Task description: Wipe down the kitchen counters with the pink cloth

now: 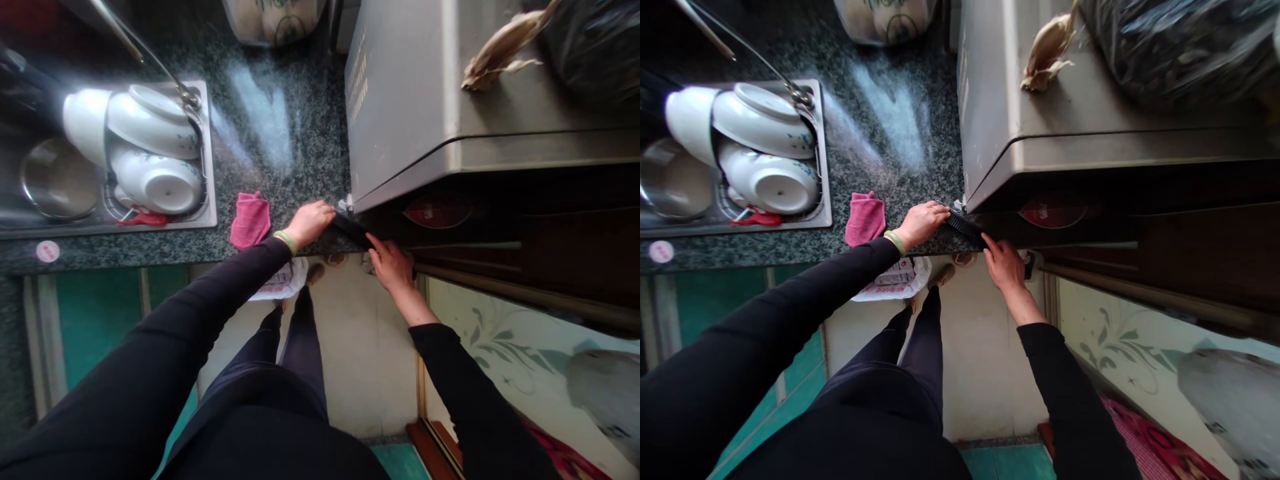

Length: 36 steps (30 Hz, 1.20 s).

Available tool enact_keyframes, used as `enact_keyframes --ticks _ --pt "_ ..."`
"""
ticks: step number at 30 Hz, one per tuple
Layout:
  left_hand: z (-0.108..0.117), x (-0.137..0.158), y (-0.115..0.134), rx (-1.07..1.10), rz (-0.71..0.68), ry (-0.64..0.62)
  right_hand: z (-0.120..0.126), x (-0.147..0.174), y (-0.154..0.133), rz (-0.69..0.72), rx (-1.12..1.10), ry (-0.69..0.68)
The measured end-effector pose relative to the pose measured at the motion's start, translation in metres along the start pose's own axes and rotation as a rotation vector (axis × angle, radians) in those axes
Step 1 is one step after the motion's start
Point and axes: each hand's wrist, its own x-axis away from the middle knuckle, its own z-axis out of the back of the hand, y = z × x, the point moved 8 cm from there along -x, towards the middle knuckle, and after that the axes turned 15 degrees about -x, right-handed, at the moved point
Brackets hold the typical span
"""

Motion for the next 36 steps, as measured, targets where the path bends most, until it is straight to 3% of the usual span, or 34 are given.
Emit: enact_keyframes --ticks 3,8,13,18,22,31,36 --pt "0.005 0.006 0.003 -0.002 0.032 0.019 0.005 0.001 -0.001 0.068 0.004 0.098" --pt "0.006 0.005 -0.001 -0.027 0.054 0.017 -0.004 -0.023 -0.001 0.168 -0.008 0.101" --pt "0.0 0.007 -0.018 -0.03 0.114 -0.003 -0.016 -0.045 0.002 0.123 -0.002 0.159" --pt "-0.001 0.004 -0.027 -0.012 0.111 -0.017 -0.024 -0.047 -0.01 0.126 -0.021 0.172" --pt "-0.003 -0.004 -0.038 0.002 0.125 -0.027 -0.023 -0.047 -0.016 0.07 -0.055 0.258" --pt "-0.003 -0.018 -0.034 0.009 0.085 -0.068 -0.026 -0.036 -0.017 0.01 -0.082 0.309" --pt "-0.001 -0.019 -0.023 0.02 0.032 -0.125 -0.023 -0.027 -0.017 0.054 -0.045 0.333"
